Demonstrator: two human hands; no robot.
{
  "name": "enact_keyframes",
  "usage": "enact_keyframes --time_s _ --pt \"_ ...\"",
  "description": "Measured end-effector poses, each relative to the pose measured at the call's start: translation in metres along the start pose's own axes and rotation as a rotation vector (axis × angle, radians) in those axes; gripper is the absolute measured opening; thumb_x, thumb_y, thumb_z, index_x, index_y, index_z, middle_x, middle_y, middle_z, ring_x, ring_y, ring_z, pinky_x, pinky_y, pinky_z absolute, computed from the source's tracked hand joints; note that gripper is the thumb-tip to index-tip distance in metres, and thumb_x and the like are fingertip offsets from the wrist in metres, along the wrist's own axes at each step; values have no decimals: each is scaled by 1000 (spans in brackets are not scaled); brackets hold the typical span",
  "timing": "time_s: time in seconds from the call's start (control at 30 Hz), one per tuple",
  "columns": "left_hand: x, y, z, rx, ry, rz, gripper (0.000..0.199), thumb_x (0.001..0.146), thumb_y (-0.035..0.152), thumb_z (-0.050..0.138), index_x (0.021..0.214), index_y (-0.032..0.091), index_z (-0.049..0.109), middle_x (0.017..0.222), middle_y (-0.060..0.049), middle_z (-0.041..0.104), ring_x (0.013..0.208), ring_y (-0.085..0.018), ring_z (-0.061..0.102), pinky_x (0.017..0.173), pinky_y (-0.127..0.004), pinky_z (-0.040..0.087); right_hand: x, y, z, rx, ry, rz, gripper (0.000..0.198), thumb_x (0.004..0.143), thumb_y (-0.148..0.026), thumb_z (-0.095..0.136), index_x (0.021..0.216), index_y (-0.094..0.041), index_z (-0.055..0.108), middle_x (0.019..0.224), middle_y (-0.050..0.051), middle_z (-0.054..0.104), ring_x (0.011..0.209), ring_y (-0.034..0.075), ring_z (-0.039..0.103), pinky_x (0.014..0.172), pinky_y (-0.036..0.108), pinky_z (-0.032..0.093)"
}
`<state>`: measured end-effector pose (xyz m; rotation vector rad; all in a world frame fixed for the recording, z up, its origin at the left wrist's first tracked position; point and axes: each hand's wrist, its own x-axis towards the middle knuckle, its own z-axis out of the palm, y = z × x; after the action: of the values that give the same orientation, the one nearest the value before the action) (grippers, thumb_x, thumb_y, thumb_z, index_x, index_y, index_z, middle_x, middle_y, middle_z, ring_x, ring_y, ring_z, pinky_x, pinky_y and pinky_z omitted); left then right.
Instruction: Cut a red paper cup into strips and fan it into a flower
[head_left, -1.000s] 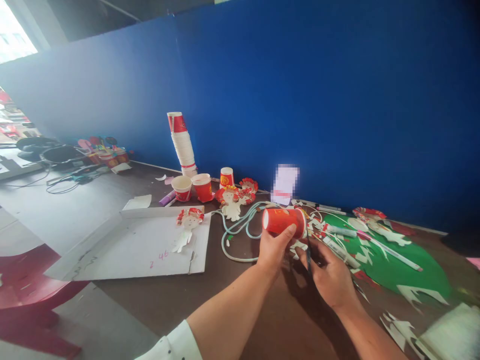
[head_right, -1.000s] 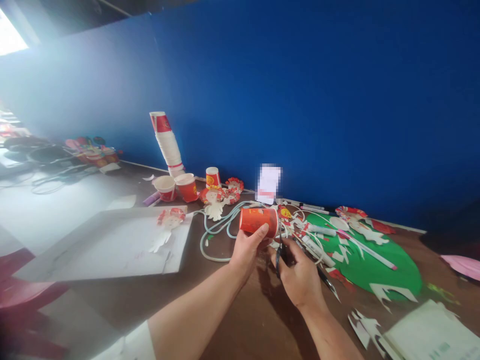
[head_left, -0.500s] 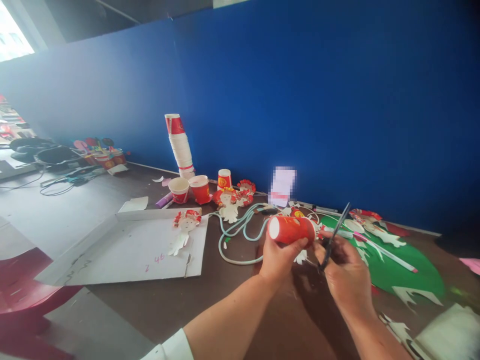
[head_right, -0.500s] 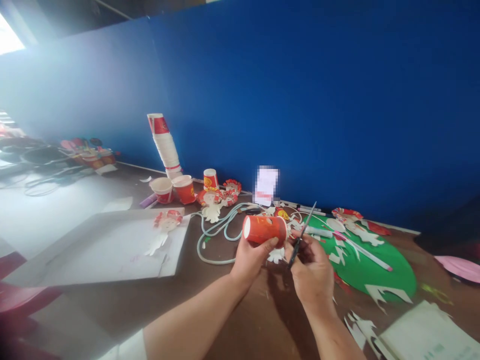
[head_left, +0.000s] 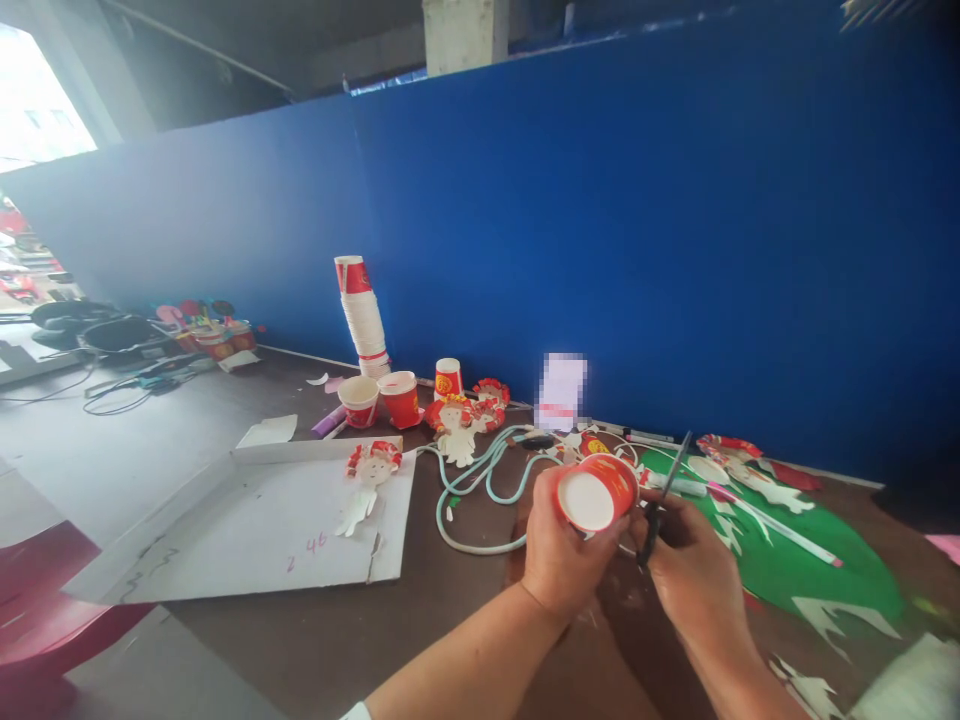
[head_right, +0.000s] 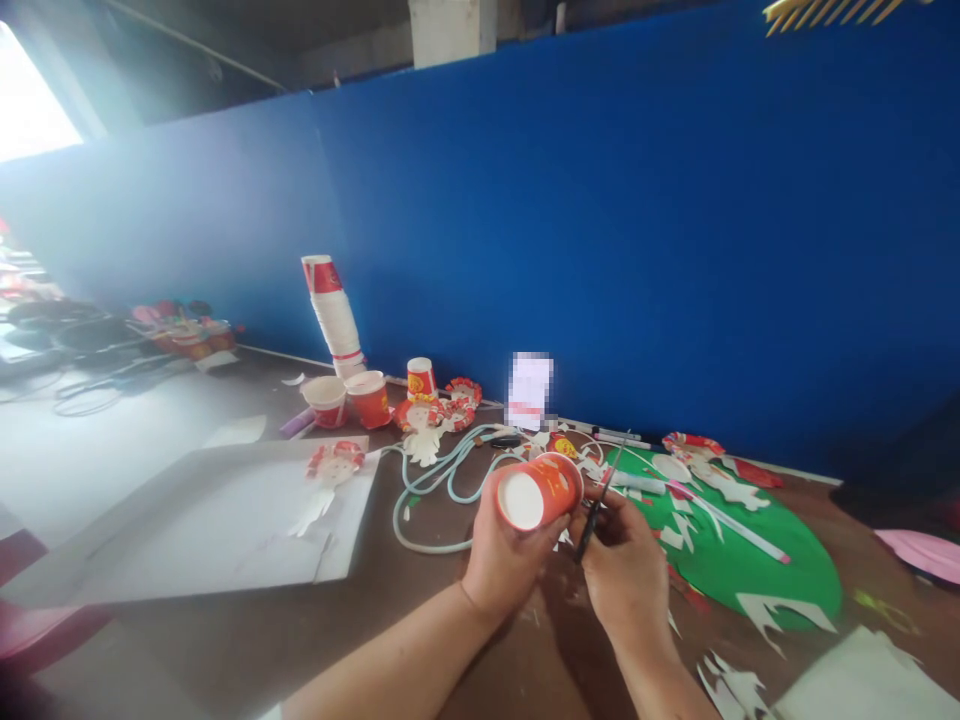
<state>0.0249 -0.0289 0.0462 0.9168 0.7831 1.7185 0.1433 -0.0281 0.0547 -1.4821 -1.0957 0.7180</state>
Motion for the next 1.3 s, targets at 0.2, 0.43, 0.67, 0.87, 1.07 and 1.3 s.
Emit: enact_keyframes --time_s 0.2,0.43,0.67,0.87,1.07,1.3 --pt "9 -2 -3 86 -17 8 59 63 25 79 117 19 55 113 -10 63 103 -25 58 95 -36 41 -4 -4 2 45 -12 -44 39 61 -33 72 96 -18 65 78 5 71 74 24 66 60 29 49" --pt "19 -2 -11 -103 -144 -200 46 69 34 75 108 16 59 105 -11 66 95 -24 62 84 -34 48 -7 -3 3 383 -248 86 38 67 -35 72 101 -20 65 69 0 64 58 15 55 50 24 42" --pt "27 -10 -18 -153 -175 -237 51 65 33 79 109 15 60 102 -11 67 89 -23 64 87 -39 47 -1 7 2 313 -273 156 43 67 -31 74 108 -21 67 74 0 66 66 15 56 54 22 44" --pt "41 -18 -25 -88 -11 -100 52 64 36 79 107 15 61 104 -10 68 98 -24 63 95 -39 44 -4 2 0 57 -456 98 50 68 -45 72 112 -22 67 96 4 72 78 23 64 60 28 49" --pt "44 -21 -28 -37 51 -44 50 63 37 80 104 14 63 100 -10 69 90 -21 65 89 -37 48 -10 -1 3 -13 -620 8 45 72 -38 70 114 -21 67 101 4 72 91 24 65 84 32 49" --pt "40 -17 -23 -44 38 -55 48 62 36 80 100 13 64 98 -11 69 88 -21 65 86 -33 50 -10 6 5 23 -577 41 48 73 -38 69 118 -20 65 102 6 73 95 26 64 83 33 49"
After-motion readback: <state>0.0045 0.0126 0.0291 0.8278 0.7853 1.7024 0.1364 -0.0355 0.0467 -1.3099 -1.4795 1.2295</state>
